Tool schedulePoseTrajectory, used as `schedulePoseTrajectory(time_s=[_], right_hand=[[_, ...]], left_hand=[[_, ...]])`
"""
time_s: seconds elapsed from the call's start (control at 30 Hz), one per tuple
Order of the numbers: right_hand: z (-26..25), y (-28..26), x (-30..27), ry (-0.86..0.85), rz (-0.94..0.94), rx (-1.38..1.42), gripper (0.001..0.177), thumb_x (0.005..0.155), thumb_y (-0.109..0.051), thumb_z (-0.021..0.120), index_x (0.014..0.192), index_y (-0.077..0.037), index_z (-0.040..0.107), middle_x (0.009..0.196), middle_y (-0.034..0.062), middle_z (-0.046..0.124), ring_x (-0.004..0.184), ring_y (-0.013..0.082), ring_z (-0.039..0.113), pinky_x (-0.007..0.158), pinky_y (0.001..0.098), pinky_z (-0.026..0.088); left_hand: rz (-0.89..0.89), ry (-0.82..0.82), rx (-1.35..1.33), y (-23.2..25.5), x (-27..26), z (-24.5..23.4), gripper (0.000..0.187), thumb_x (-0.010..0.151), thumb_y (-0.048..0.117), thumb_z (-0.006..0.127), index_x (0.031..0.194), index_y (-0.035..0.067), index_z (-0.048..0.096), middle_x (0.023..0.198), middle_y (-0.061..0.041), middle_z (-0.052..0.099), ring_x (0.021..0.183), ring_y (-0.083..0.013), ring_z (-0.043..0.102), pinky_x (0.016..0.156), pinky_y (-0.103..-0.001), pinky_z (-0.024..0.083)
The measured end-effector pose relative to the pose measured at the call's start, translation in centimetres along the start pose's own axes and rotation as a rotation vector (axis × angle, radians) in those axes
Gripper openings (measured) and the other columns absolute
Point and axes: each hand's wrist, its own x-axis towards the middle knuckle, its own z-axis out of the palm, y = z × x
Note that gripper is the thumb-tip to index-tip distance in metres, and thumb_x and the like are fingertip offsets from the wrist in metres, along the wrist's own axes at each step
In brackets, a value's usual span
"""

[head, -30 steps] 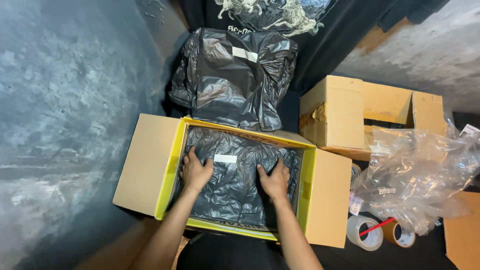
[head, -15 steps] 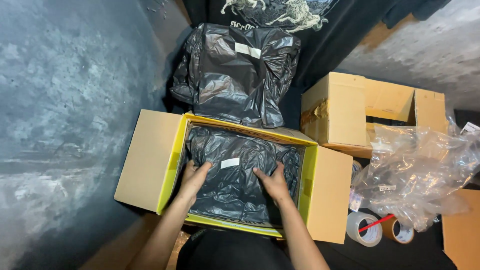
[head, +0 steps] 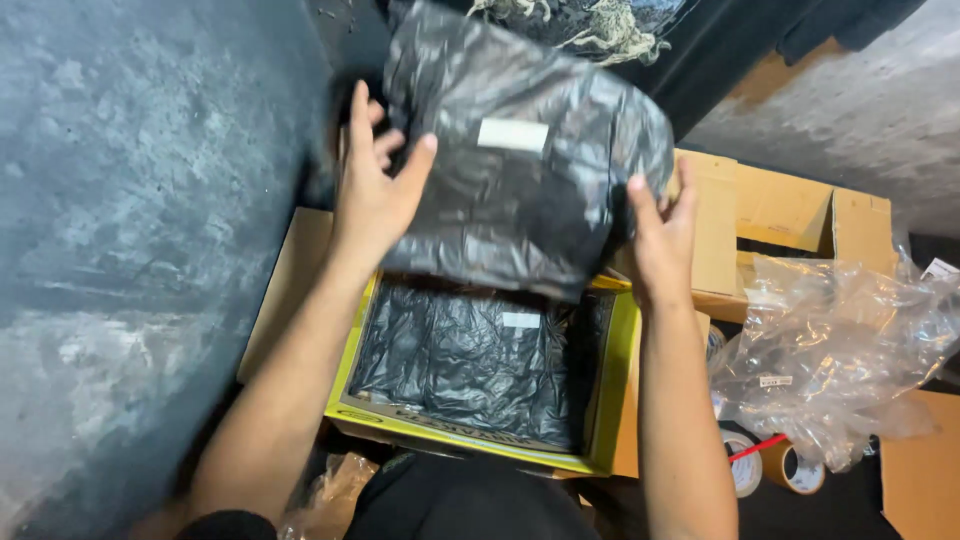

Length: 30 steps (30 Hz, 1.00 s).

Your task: Unpacking clothing items from a cardboard box and removing their plastic wrapping.

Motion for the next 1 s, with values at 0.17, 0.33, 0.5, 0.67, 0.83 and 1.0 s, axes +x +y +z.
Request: schedulePoseTrajectory(time_s=[0.17, 0.33, 0.5, 0.67, 0.83, 1.0], right_hand=[[-4.0, 8.2, -1.4, 0.039, -0.092, -0.231, 0.031, 0.105, -0.012, 0.066, 0.131, -0.005, 0.052, 0.111, 0.0147, 0.06, 0.094, 0.0221, 0.06, 0.085, 0.0345, 0.055], [-5.5, 19.9, -9.6, -0.139, 0.279, -0.497, 0.011, 0.096, -0.021, 0.071, 0.101, -0.014, 0.078, 0.094, 0.0136, 0.076, 0.091, 0.0289, 0.074, 0.085, 0.0421, 0.057], [-2.3, 16.7, -10.3, -0.536, 0.369, -0.996, 0.075, 0.096, -0.043, 0.063, 0.162, -0.033, 0.03, 0.17, 0.0075, 0.024, 0.153, 0.0406, 0.025, 0.113, 0.079, 0.021], [-1.2, 18.5, -9.6, -0.523, 0.359, -1.227, 0.085, 0.087, -0.076, 0.06, 0.153, -0.026, 0.042, 0.152, 0.0058, 0.047, 0.14, 0.0363, 0.038, 0.112, 0.0647, 0.029], [-0.5, 17.2, -11.5, -0.506, 0.144, -1.349, 0.054, 0.088, -0.056, 0.069, 0.126, -0.02, 0.056, 0.142, 0.0042, 0.04, 0.144, 0.0371, 0.022, 0.114, 0.062, 0.017], [-2.8, 12.3, -15.8, -0.524, -0.175, -0.966, 0.026, 0.088, -0.031, 0.076, 0.086, -0.011, 0.06, 0.099, 0.01, 0.075, 0.133, 0.0289, 0.056, 0.123, 0.0621, 0.014]], left_hand=[[-0.046, -0.021, 0.139, -2.1, -4.5, 0.4, 0.048, 0.096, 0.017, 0.071, 0.14, 0.007, 0.053, 0.132, -0.024, 0.052, 0.115, -0.0452, 0.063, 0.098, -0.052, 0.053], [-0.428, -0.351, 0.316, -16.0, -16.4, 3.5, 0.028, 0.089, 0.032, 0.07, 0.114, 0.019, 0.074, 0.108, -0.006, 0.071, 0.104, -0.0269, 0.072, 0.091, -0.039, 0.057], [-0.648, -0.655, 0.55, -15.4, -18.2, 5.0, 0.071, 0.088, 0.047, 0.061, 0.153, 0.02, 0.047, 0.15, -0.015, 0.045, 0.136, -0.0425, 0.047, 0.107, -0.057, 0.043], [-0.608, -0.602, 0.537, -16.9, -18.5, 6.0, 0.07, 0.086, 0.045, 0.061, 0.149, 0.015, 0.052, 0.145, -0.017, 0.051, 0.131, -0.043, 0.052, 0.107, -0.053, 0.045], [-0.642, -0.575, 0.498, -16.5, -18.8, 5.0, 0.066, 0.086, 0.046, 0.061, 0.146, 0.018, 0.057, 0.145, -0.014, 0.052, 0.131, -0.0409, 0.053, 0.109, -0.051, 0.045], [-0.705, -0.734, 0.456, -10.5, -17.4, 2.4, 0.082, 0.086, 0.05, 0.065, 0.157, 0.017, 0.04, 0.155, -0.018, 0.04, 0.144, -0.0435, 0.038, 0.118, -0.056, 0.032]])
